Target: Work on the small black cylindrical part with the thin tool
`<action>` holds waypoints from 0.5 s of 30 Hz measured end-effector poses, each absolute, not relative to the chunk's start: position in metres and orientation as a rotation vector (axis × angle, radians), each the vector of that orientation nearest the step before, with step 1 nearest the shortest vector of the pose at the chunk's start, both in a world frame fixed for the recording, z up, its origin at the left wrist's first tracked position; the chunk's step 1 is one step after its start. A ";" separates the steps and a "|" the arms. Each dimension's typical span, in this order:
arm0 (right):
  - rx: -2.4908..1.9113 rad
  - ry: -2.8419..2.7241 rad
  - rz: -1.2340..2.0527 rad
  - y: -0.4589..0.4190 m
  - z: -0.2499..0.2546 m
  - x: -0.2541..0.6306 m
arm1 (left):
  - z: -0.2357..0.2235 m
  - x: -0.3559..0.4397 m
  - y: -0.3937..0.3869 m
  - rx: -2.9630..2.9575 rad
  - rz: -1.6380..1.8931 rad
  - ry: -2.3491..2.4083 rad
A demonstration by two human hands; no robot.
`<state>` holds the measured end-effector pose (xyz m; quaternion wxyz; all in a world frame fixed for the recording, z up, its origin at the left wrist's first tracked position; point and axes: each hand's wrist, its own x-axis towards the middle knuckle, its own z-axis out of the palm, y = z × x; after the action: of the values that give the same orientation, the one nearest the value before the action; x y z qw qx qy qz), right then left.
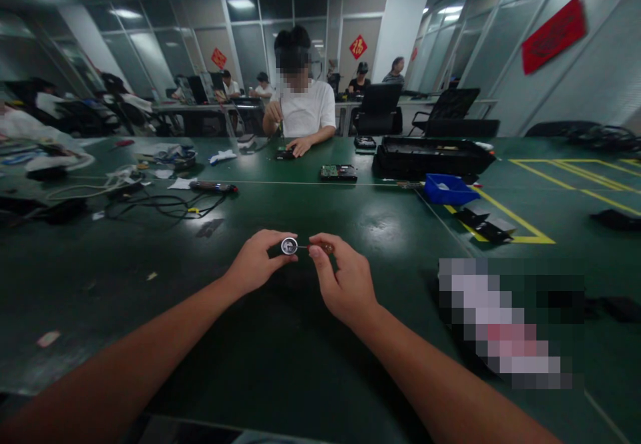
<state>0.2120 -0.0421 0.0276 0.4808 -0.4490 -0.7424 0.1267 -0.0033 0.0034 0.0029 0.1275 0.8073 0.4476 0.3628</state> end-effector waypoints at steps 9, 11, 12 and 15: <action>-1.213 -1.882 0.088 -0.042 0.033 0.214 | -0.001 -0.004 0.005 2.374 1.069 1.260; -1.187 -1.917 0.060 -0.043 0.033 0.214 | -0.001 -0.004 0.005 2.376 1.063 1.257; -1.160 -1.933 0.068 -0.043 0.034 0.214 | -0.001 -0.004 0.005 2.371 1.064 1.262; -1.077 -1.991 0.144 -0.045 0.036 0.213 | -0.001 -0.004 0.006 2.362 1.067 1.276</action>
<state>0.2128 -0.0452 0.0365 0.4230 -0.4304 -0.7953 0.0575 -0.0044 0.0056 -0.0009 0.1259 0.8111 0.4382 0.3663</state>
